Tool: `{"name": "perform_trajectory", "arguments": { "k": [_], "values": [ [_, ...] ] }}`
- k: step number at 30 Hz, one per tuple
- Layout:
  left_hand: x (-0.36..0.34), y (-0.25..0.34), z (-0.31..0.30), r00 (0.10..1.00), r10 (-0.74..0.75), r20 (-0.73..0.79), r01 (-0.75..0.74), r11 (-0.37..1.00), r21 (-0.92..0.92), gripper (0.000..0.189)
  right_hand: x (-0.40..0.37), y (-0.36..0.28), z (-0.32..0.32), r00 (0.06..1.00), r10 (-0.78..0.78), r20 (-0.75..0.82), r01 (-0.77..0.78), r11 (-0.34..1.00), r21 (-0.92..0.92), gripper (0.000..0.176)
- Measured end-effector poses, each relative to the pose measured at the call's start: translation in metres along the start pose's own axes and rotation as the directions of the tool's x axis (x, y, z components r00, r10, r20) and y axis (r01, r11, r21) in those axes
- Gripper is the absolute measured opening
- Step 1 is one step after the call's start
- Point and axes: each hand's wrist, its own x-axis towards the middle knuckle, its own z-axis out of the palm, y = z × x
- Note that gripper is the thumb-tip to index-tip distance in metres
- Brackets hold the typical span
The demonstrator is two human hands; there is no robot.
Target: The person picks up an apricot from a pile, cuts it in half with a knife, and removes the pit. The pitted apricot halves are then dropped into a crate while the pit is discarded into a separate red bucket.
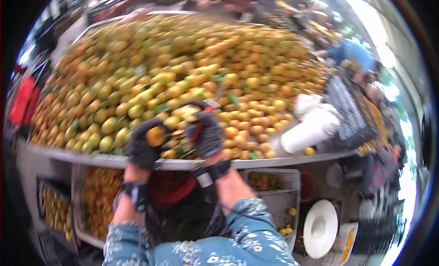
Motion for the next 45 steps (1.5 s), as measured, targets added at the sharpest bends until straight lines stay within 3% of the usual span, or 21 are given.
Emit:
{"name": "perform_trajectory", "arguments": {
  "k": [1, 2, 3, 4, 7, 10, 15, 17, 18, 19, 20, 23, 24, 25, 29, 31, 32, 33, 36, 39, 45],
  "values": [
    [-0.018, -0.022, 0.006, 0.989, -0.145, 0.031, 0.148, 0.979, -0.14, 0.042, -0.005, 0.006, -0.011, 0.996, -0.054, -0.066, 0.052, 0.998, -0.03, 0.023],
    [-0.019, -0.025, 0.006, 0.988, -0.13, 0.083, 0.134, 0.99, -0.043, 0.041, -0.007, 0.012, -0.013, 0.99, -0.126, -0.066, 0.117, 0.984, -0.133, 0.02],
    [-0.009, -0.002, 0.001, 0.969, -0.211, 0.127, 0.242, 0.908, -0.343, 0.044, -0.005, 0.004, -0.002, 0.999, 0.044, 0.006, -0.043, 0.993, -0.106, 0.023],
    [-0.008, 0.003, 0.0, 0.885, -0.384, 0.262, 0.463, 0.775, -0.43, 0.044, -0.008, 0.003, 0.019, 0.996, 0.01, 0.093, 0.001, 0.994, -0.109, 0.026],
    [-0.007, -0.012, 0.011, 0.985, -0.109, 0.136, 0.149, 0.93, -0.337, 0.034, -0.015, 0.005, 0.038, 0.994, -0.005, 0.106, 0.036, 0.957, -0.289, 0.041],
    [-0.005, -0.018, 0.007, 0.988, 0.025, 0.152, 0.016, 0.966, -0.259, 0.029, -0.019, 0.01, 0.048, 0.994, -0.056, 0.095, 0.085, 0.937, -0.338, 0.041],
    [-0.012, -0.031, 0.015, 0.969, -0.128, 0.211, 0.203, 0.899, -0.389, 0.028, -0.021, 0.009, 0.047, 0.995, -0.089, 0.034, 0.093, 0.831, -0.549, 0.033],
    [-0.01, -0.028, 0.017, 0.997, 0.032, 0.072, -0.029, 0.998, -0.053, 0.028, -0.023, 0.011, 0.055, 0.99, -0.136, 0.026, 0.126, 0.802, -0.585, 0.033],
    [-0.013, -0.026, 0.018, 0.997, 0.032, 0.075, -0.028, 0.998, -0.053, 0.028, -0.024, 0.011, 0.057, 0.986, -0.168, 0.009, 0.131, 0.735, -0.666, 0.034],
    [-0.006, -0.002, 0.009, 0.99, -0.11, 0.088, 0.133, 0.936, -0.327, 0.029, -0.025, 0.011, 0.056, 0.979, -0.202, -0.007, 0.13, 0.66, -0.74, 0.034],
    [-0.002, 0.011, 0.004, 0.96, -0.242, 0.141, 0.279, 0.774, -0.569, 0.029, -0.024, 0.011, 0.052, 0.977, -0.207, 0.041, 0.17, 0.659, -0.733, 0.035],
    [-0.019, -0.027, 0.016, 0.961, -0.175, 0.214, 0.242, 0.908, -0.341, 0.031, -0.026, 0.001, 0.052, 0.988, -0.143, 0.05, 0.138, 0.718, -0.683, 0.032],
    [-0.023, -0.041, 0.023, 0.986, -0.037, 0.164, 0.079, 0.963, -0.259, 0.03, -0.022, -0.004, 0.049, 0.984, -0.128, 0.125, 0.177, 0.801, -0.572, 0.026],
    [-0.025, -0.038, 0.023, 0.985, -0.039, 0.169, 0.082, 0.963, -0.258, 0.03, -0.022, -0.009, 0.052, 0.977, -0.198, 0.084, 0.208, 0.775, -0.597, 0.021],
    [-0.028, -0.029, 0.027, 0.946, -0.219, 0.24, 0.302, 0.864, -0.402, 0.032, -0.023, -0.032, 0.06, 0.954, -0.293, 0.069, 0.3, 0.909, -0.288, 0.022],
    [-0.024, -0.023, 0.028, 0.933, -0.241, 0.268, 0.347, 0.799, -0.491, 0.036, -0.023, -0.039, 0.055, 0.933, -0.31, 0.185, 0.347, 0.912, -0.218, 0.024],
    [-0.01, 0.004, 0.024, 0.779, -0.454, 0.432, 0.602, 0.353, -0.716, 0.04, -0.024, -0.041, 0.055, 0.933, -0.314, 0.177, 0.349, 0.911, -0.218, 0.024],
    [-0.005, 0.013, 0.021, 0.776, -0.453, 0.439, 0.608, 0.349, -0.713, 0.04, -0.025, -0.041, 0.056, 0.934, -0.301, 0.192, 0.334, 0.926, -0.176, 0.026],
    [0.003, 0.03, 0.019, 0.642, -0.431, 0.634, 0.724, 0.068, -0.687, 0.054, -0.026, -0.037, 0.06, 0.924, -0.324, 0.202, 0.359, 0.917, -0.174, 0.028],
    [0.003, 0.029, 0.017, 0.62, -0.36, 0.697, 0.78, 0.187, -0.597, 0.058, -0.023, -0.034, 0.062, 0.899, -0.386, 0.205, 0.428, 0.873, -0.233, 0.027],
    [-0.001, 0.033, 0.024, 0.665, -0.336, 0.667, 0.745, 0.228, -0.627, 0.055, -0.025, -0.028, 0.066, 0.892, -0.403, 0.206, 0.451, 0.832, -0.323, 0.019]
  ]
}}
